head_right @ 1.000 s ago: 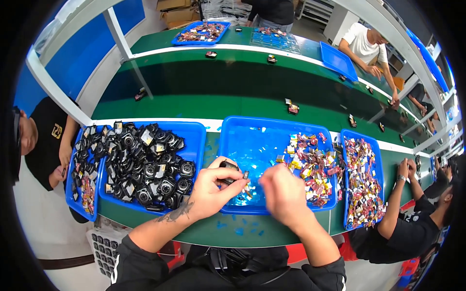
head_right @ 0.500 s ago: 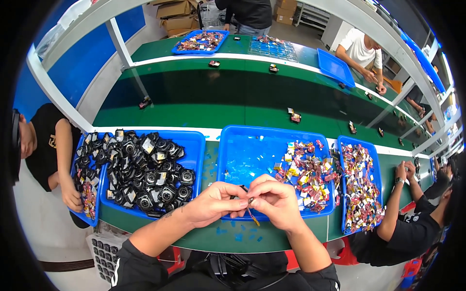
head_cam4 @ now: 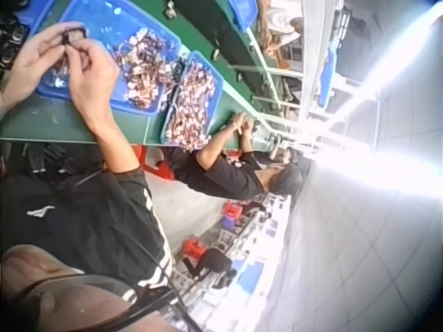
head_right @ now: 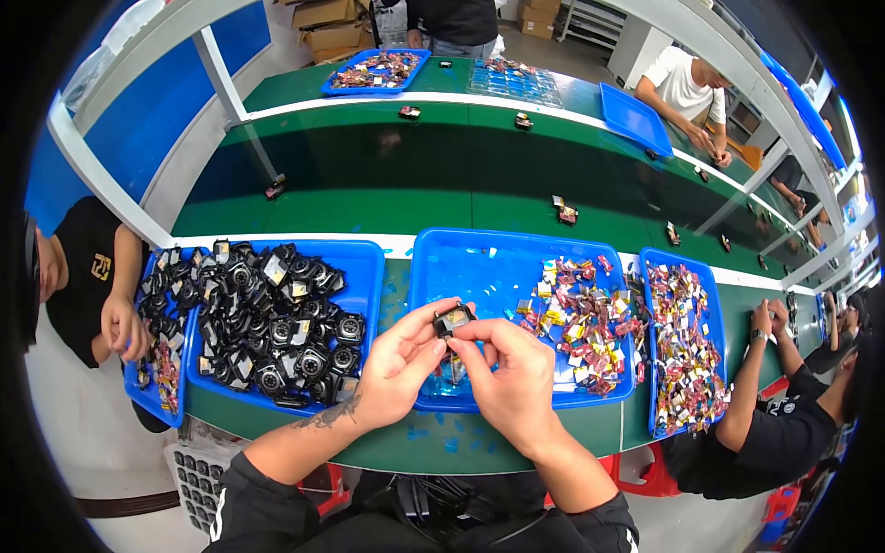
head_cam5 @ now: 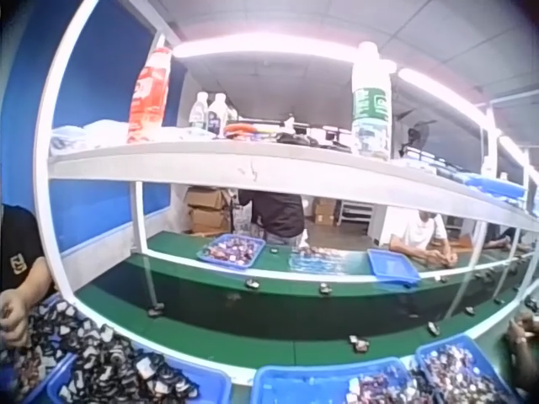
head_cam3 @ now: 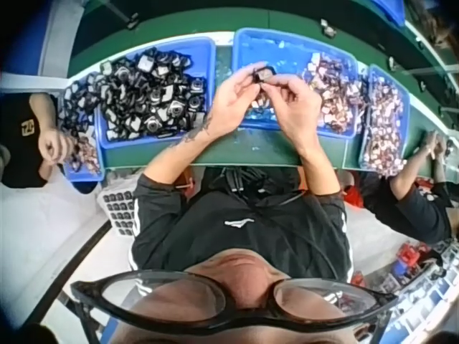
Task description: Assemble or inspect small electronic components at a workbench in a production facility.
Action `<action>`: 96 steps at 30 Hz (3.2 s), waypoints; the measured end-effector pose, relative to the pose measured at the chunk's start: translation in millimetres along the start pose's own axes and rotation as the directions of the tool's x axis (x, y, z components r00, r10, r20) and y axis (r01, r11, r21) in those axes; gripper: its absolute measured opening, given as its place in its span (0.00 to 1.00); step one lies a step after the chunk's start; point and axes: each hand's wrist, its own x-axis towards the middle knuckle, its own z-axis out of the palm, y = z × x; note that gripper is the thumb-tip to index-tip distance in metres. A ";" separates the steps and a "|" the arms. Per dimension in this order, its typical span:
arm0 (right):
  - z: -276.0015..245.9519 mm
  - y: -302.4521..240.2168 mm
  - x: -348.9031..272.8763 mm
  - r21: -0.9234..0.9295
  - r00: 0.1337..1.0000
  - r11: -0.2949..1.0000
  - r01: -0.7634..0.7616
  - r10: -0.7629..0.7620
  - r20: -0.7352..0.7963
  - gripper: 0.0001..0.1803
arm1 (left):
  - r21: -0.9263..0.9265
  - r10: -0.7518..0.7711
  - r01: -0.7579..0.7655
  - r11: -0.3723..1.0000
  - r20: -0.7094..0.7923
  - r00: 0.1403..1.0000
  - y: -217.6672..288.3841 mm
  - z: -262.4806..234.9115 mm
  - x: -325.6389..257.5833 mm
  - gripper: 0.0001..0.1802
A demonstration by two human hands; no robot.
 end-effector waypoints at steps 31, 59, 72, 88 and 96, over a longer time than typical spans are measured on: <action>1.7 1.6 3.0 -0.235 0.977 0.953 0.191 -0.207 -0.042 0.10 | 0.112 0.125 -0.134 0.985 0.079 0.989 -6.1 5.4 -5.5 0.26; -31.2 21.7 -21.2 0.570 0.948 0.770 -0.287 0.145 0.282 0.08 | 0.258 -0.125 0.108 0.960 0.049 0.991 -0.3 -2.7 -4.8 0.13; -14.0 12.5 -25.7 0.347 0.992 0.932 -0.107 0.123 -0.025 0.11 | 0.258 0.047 -0.057 0.964 0.043 0.998 -7.6 5.0 -7.7 0.17; -6.9 20.9 -25.3 0.142 0.992 0.988 -0.068 0.082 -0.094 0.20 | 0.058 0.055 -0.057 0.997 0.038 0.998 -10.0 12.3 -7.3 0.24; 1.5 45.0 65.8 -0.008 0.958 1.000 0.005 -0.002 0.288 0.23 | 0.839 0.200 -0.055 0.541 -0.065 0.978 38.8 -20.9 -14.9 0.36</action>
